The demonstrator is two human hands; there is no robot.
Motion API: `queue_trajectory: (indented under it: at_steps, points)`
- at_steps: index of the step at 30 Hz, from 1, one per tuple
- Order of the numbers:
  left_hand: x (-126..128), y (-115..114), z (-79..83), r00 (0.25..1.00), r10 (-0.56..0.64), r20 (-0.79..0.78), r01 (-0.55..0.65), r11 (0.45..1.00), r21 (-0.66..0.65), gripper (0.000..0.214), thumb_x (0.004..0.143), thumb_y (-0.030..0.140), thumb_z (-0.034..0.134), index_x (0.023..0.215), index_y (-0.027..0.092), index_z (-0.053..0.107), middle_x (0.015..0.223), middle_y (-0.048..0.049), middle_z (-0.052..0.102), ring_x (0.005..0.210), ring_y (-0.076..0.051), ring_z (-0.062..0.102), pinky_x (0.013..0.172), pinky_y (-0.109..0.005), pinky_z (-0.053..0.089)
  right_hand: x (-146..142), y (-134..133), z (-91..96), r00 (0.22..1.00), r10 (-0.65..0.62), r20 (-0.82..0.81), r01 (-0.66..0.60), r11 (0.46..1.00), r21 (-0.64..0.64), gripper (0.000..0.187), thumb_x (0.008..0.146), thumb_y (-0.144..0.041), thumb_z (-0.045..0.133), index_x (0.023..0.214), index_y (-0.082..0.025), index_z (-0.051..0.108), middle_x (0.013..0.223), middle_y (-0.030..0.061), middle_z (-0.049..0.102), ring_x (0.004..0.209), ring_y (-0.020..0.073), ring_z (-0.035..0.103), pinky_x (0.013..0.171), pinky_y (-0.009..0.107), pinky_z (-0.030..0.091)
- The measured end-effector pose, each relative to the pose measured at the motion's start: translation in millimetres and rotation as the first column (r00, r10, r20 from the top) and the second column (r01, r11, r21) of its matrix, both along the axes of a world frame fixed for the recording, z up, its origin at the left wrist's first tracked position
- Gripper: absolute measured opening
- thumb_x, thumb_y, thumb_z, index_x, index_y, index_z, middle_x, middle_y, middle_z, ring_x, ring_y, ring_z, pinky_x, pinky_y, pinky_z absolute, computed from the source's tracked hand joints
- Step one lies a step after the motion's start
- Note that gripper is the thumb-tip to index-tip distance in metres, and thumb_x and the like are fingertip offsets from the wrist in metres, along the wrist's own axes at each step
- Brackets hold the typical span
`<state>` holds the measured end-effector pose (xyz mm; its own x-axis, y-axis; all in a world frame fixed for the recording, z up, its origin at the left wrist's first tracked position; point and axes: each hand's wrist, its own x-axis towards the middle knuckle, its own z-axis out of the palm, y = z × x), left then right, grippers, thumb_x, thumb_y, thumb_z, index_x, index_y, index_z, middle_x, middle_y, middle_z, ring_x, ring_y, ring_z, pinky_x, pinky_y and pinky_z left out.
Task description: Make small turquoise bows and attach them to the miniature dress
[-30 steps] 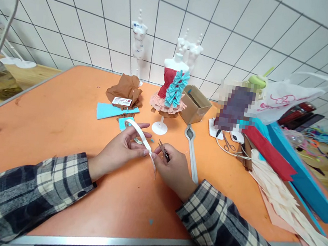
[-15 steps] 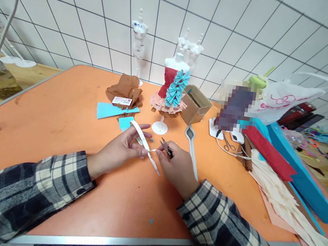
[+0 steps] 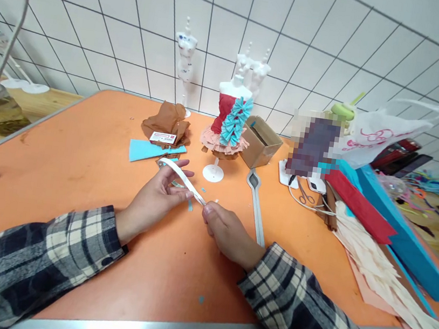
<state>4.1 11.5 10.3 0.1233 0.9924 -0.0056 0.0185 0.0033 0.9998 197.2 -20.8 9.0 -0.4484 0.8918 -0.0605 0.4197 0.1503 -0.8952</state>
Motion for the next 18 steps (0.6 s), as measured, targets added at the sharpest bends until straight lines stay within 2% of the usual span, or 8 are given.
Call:
queue_trajectory:
  at_steps: [3,9,18]
  points:
    - [1.0,-1.1,1.8,1.000,0.002,-0.003,-0.002,1.000,-0.001,0.077,0.071,0.031,0.076,0.138,0.023,0.039,0.132,-0.0110,0.054,0.078,-0.015,0.069,0.084,-0.040,0.055,-1.1,1.0,-2.2,0.997,-0.053,0.056,0.053,0.999,0.009,0.038,0.101,-0.042,0.025,0.073,-0.022,0.040,0.064,-0.0030,0.044,0.061,0.0131,0.042,0.058,0.026,0.029]
    - [1.1,-1.6,5.0,0.999,0.015,-0.037,-0.015,1.000,0.004,0.076,0.070,0.031,0.077,0.136,0.022,0.040,0.133,-0.0115,0.053,0.074,-0.013,0.069,0.083,-0.039,0.056,-1.4,0.0,-1.0,0.997,-0.010,0.071,0.010,1.000,0.001,0.040,0.101,-0.044,0.025,0.071,-0.022,0.040,0.064,-0.0025,0.045,0.062,0.0140,0.043,0.060,0.027,0.030]
    - [1.6,-3.0,4.5,0.999,-0.012,-0.034,0.012,1.000,0.012,0.075,0.071,0.030,0.076,0.136,0.023,0.039,0.136,-0.0123,0.051,0.075,-0.014,0.070,0.082,-0.038,0.056,-1.5,1.1,-1.1,0.992,-0.047,0.120,0.044,0.999,0.029,0.037,0.101,-0.042,0.026,0.075,-0.021,0.043,0.067,-0.0021,0.047,0.063,0.0140,0.043,0.060,0.027,0.029]
